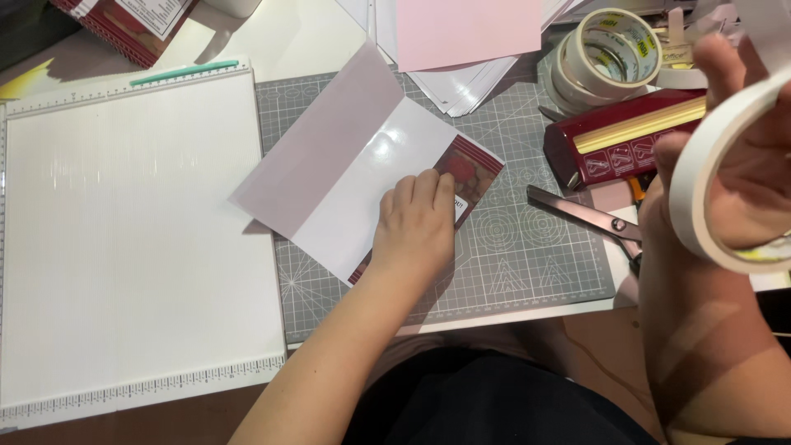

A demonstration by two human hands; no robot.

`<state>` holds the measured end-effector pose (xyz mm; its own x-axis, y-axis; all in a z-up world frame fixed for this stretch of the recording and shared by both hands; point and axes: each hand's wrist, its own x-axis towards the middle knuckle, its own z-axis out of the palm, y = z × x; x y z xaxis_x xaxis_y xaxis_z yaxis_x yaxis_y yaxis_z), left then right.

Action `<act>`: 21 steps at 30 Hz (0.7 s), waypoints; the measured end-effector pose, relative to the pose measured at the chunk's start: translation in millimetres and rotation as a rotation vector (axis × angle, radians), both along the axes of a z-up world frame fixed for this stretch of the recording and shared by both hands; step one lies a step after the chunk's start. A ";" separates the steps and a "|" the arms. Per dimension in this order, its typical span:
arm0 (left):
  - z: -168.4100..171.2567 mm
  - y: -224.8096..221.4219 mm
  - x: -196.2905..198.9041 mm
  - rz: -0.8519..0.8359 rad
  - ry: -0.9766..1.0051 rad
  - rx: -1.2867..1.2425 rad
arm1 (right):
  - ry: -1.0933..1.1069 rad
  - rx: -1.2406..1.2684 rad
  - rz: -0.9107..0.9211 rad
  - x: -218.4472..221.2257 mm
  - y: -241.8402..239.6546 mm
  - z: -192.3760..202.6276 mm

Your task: The person places double-sided tape onto a clear plastic wrapper containing a chocolate bar, cuts the tape with scissors, and then folds the wrapper over the chocolate bar to seal it.

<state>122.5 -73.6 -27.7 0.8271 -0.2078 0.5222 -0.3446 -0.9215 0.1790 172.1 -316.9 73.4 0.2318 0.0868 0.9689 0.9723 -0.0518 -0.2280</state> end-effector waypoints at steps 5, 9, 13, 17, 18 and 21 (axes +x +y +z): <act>-9.4 -12.6 25.0 -0.015 -0.010 -0.094 | 0.078 0.078 -0.070 -24.3 6.1 -6.6; -8.0 -18.1 39.5 0.040 0.080 -0.089 | 0.058 0.143 -0.075 -23.6 -19.2 -29.7; -8.9 -25.5 57.5 0.138 0.030 -0.123 | 0.113 0.084 -0.171 -29.9 -20.1 -30.9; -10.3 -35.4 69.2 0.241 -0.041 -0.016 | 0.226 -0.003 -0.218 -43.7 -19.3 -23.8; -8.1 -35.6 68.0 0.238 -0.041 -0.013 | 0.227 0.000 -0.222 -44.7 -21.6 -27.3; -0.6 -36.7 66.8 0.241 0.048 -0.039 | 0.293 0.017 -0.233 -47.3 -25.7 -34.6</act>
